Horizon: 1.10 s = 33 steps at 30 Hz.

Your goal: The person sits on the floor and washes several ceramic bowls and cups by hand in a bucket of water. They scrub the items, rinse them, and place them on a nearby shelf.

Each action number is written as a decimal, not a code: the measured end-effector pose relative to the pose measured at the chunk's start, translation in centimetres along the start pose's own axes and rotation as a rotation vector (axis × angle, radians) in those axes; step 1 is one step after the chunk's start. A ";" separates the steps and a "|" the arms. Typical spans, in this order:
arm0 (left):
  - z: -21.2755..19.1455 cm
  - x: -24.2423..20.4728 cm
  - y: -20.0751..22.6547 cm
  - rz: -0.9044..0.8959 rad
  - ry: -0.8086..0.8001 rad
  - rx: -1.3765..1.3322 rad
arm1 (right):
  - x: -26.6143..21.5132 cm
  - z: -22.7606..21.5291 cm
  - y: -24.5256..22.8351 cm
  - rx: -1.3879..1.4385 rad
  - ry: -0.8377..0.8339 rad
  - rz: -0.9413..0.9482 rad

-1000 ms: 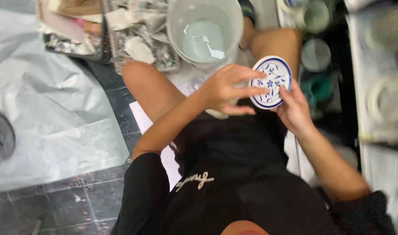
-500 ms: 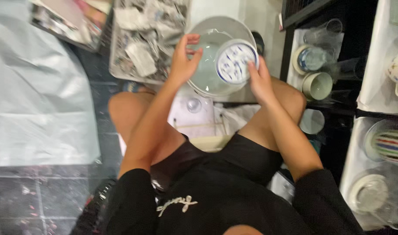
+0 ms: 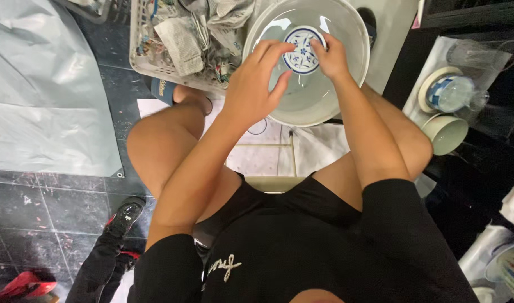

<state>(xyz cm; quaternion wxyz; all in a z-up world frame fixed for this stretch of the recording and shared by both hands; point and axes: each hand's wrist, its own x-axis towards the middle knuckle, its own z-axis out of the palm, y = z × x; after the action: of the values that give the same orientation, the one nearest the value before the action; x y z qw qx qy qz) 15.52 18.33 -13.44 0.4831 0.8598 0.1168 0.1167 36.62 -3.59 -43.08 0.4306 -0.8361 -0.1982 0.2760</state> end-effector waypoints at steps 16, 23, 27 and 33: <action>0.3 -0.1 -1.4 0.086 0.039 0.113 | -0.1 7.5 9.2 0.162 -0.247 0.318; 0.0 -0.6 -0.3 0.136 0.083 0.053 | -3.3 5.2 5.2 0.402 -0.347 0.360; 0.6 -1.6 0.0 0.136 0.117 0.053 | -5.2 4.4 3.2 0.471 -0.308 0.428; 0.9 -3.3 -0.6 0.127 0.207 -0.067 | -7.4 4.8 -0.3 0.686 -0.181 0.336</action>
<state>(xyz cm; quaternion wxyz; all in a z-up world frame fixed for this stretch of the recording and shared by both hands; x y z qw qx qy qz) 12.66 16.93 -14.69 0.4885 0.8323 0.1075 0.2388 27.86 -4.68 -42.95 0.6147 -0.6367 0.0082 0.4656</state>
